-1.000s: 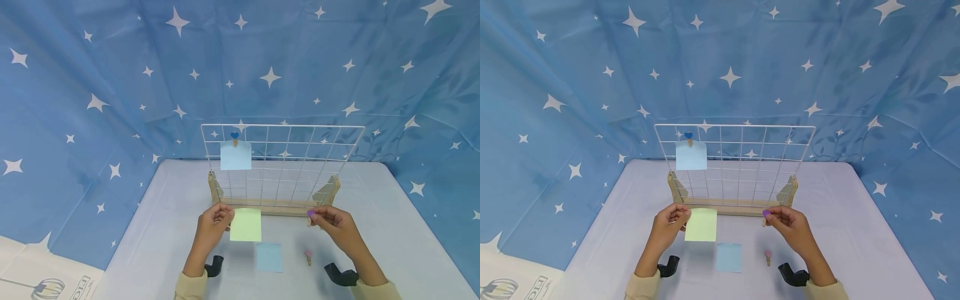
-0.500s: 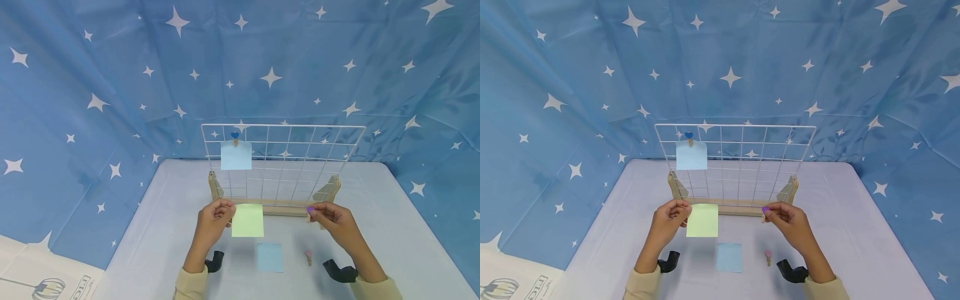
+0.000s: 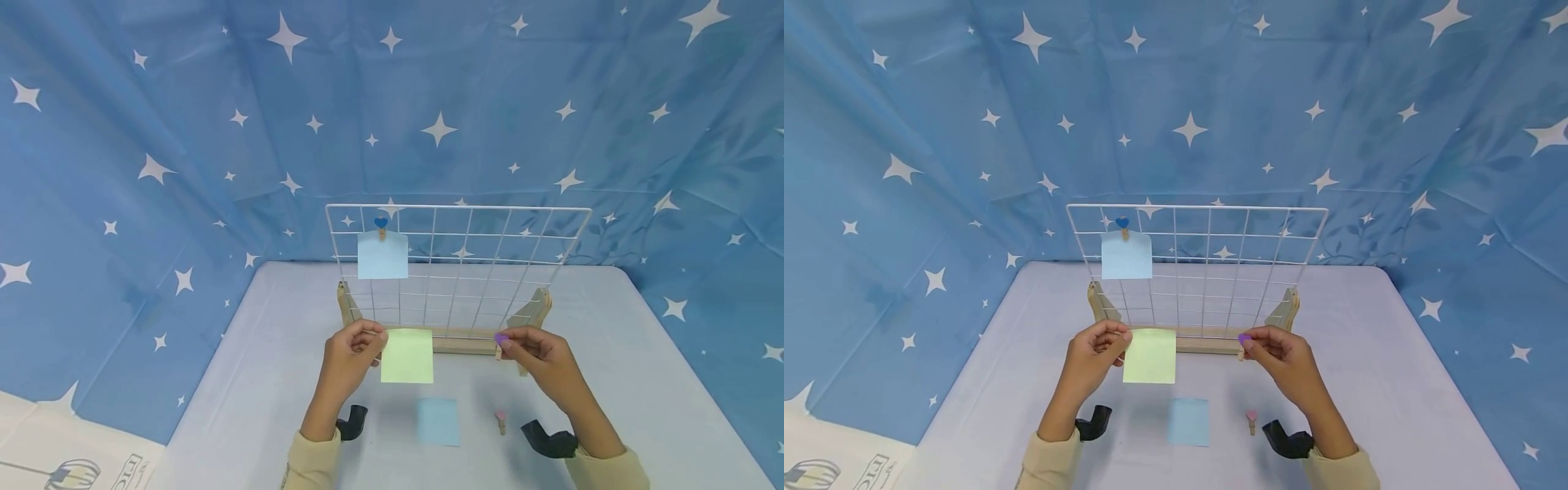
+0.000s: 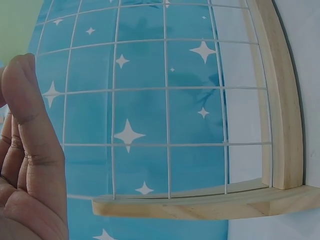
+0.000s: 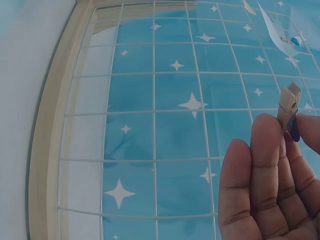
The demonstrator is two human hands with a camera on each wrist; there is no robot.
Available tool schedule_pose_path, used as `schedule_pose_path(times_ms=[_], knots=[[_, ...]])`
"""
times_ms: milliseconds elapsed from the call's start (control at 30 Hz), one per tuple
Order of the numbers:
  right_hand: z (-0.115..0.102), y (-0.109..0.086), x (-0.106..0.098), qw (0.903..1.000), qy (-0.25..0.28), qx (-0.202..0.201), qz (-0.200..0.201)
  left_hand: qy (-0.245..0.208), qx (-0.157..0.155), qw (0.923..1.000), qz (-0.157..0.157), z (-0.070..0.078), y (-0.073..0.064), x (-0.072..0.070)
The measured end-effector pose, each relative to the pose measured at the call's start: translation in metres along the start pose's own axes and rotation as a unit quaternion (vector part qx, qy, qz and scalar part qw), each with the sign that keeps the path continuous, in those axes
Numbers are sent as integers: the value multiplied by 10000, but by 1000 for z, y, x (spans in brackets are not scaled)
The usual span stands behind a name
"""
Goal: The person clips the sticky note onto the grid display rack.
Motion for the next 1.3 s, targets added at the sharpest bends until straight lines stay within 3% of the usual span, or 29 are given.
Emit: schedule_pose_path(times_ms=[667,967,1300], knots=[[-3,7,0,9996,208,-5,-184,71,81,9999,-52,8,4,5],[-9,17,-7,9974,397,494,-342,27,121,9999,-63,9,5,6],[-15,25,-7,9965,549,362,-515,20,135,9999,-43,13,8,8]])
Point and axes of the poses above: each hand's wrist, its own y-axis towards the middle knuckle, its own x-axis out of the palm, z = x × y, the point moved 3 cm from there along y, towards the middle knuckle, and after that the axes turned 7 degrees about -z, right-handed, at the moved point
